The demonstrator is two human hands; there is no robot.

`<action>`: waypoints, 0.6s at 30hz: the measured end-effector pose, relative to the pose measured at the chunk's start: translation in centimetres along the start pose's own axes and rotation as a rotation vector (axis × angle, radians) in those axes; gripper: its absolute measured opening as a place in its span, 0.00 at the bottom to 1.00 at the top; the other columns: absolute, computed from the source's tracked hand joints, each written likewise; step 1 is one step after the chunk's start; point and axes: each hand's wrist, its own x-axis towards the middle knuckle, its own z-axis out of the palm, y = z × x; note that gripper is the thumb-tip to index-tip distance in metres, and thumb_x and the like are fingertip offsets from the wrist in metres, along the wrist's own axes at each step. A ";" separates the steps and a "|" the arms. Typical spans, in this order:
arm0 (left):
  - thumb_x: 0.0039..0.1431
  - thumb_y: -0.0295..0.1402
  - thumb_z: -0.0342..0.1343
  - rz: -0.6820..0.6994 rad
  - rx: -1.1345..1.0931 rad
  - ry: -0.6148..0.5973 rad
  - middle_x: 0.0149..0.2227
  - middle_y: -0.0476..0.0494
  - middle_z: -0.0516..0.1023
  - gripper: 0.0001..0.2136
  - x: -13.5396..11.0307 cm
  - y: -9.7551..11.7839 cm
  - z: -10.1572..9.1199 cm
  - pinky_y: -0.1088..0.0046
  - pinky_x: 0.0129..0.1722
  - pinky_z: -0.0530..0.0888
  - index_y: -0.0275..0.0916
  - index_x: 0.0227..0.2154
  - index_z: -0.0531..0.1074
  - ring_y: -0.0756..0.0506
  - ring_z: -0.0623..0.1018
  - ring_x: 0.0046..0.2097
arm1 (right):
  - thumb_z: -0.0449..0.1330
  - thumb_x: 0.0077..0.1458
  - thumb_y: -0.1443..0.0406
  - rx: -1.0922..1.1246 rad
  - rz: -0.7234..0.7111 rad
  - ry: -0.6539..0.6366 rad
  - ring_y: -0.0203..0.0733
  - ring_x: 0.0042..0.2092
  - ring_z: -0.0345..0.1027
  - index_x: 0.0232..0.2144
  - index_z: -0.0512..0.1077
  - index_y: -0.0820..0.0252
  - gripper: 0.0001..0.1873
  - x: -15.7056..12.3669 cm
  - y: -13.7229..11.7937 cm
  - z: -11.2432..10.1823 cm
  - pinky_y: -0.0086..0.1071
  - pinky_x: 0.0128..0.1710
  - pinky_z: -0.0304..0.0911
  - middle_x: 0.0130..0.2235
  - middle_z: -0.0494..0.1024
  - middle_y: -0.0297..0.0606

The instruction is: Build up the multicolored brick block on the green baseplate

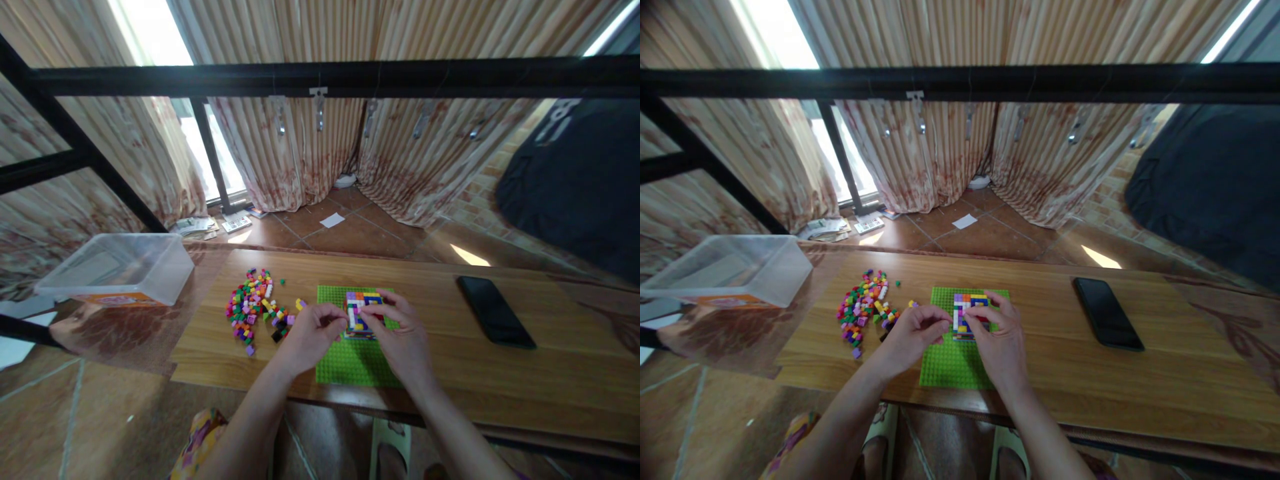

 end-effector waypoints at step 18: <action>0.53 0.32 0.56 0.071 0.098 0.039 0.21 0.52 0.69 0.06 0.2 -0.3 0.5 0.78 0.26 0.62 0.35 0.25 0.71 0.53 0.67 0.25 | 0.61 0.56 0.61 -0.166 -0.135 -0.054 0.49 0.51 0.66 0.32 0.80 0.50 0.07 0.2 -0.8 -0.7 0.49 0.52 0.62 0.51 0.73 0.41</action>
